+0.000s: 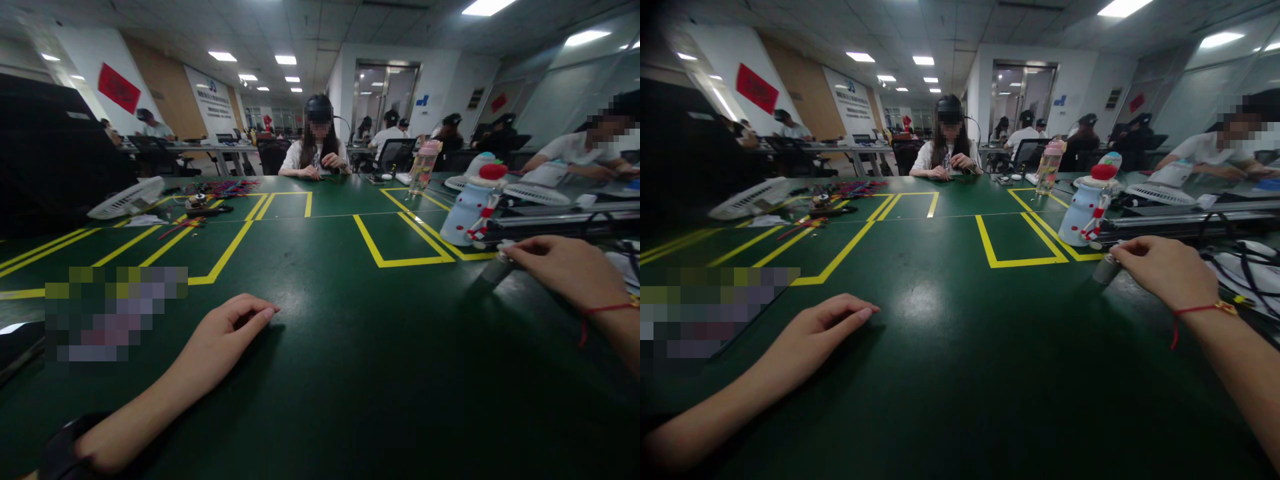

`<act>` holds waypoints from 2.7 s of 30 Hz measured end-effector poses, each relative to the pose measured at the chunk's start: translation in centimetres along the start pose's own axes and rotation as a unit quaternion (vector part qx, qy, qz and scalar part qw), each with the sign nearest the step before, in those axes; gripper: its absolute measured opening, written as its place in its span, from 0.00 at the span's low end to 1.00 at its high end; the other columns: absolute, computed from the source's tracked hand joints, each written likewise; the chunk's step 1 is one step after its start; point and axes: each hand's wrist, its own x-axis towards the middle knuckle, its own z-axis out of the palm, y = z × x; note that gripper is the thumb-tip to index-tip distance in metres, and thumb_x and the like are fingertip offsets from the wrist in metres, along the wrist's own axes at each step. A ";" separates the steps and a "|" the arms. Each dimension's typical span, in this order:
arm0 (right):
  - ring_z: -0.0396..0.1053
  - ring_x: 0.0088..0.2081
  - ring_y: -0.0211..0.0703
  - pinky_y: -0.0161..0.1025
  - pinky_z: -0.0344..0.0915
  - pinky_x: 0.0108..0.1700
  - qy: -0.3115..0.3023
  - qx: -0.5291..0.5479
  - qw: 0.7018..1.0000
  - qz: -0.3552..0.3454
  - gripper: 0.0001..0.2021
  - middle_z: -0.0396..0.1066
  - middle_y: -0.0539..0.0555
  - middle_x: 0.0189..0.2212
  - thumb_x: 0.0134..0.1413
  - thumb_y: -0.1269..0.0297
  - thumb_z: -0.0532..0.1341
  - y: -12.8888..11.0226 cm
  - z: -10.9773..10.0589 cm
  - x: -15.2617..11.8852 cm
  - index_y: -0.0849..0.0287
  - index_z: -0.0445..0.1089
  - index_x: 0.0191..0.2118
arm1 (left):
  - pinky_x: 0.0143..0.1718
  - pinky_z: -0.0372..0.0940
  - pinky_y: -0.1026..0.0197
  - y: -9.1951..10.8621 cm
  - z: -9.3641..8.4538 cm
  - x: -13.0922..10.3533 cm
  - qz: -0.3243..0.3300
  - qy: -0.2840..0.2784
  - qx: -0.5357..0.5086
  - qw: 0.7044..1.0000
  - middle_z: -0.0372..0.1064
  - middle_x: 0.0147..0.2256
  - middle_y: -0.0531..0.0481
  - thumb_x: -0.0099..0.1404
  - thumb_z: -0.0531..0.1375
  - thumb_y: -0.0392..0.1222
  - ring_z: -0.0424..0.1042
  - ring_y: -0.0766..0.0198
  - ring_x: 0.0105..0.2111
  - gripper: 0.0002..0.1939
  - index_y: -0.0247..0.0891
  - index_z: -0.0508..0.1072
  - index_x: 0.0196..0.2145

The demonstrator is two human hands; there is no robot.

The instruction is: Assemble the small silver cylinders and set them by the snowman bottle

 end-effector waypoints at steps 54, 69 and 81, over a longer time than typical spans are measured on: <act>0.70 0.43 0.34 0.35 0.65 0.47 -0.252 0.491 0.751 -0.363 0.27 0.71 0.49 0.43 0.47 0.63 0.66 -18.3 1.6 -17.1 0.55 0.56 0.52 | 0.39 0.62 0.60 8.9 2.9 1.5 0.134 -0.008 -0.064 0.989 0.67 0.36 0.52 0.64 0.60 0.43 0.68 0.63 0.37 0.07 0.45 0.79 0.34; 0.70 0.41 0.37 0.36 0.68 0.44 -0.205 0.463 0.786 -0.355 0.21 0.70 0.52 0.42 0.46 0.63 0.65 -17.4 1.0 -16.1 0.56 0.63 0.48 | 0.39 0.63 0.58 4.9 4.9 0.9 0.085 -0.076 -0.021 0.993 0.71 0.36 0.51 0.59 0.64 0.46 0.69 0.59 0.37 0.11 0.48 0.79 0.40; 0.70 0.38 0.55 0.49 0.66 0.39 0.009 0.148 0.988 -0.040 0.31 0.69 0.66 0.42 0.41 0.45 0.63 0.0 3.7 -1.9 0.62 0.63 0.48 | 0.35 0.64 0.60 0.3 -0.4 0.1 -0.054 0.011 -0.068 0.996 0.75 0.35 0.51 0.64 0.55 0.57 0.72 0.57 0.35 0.18 0.44 0.77 0.41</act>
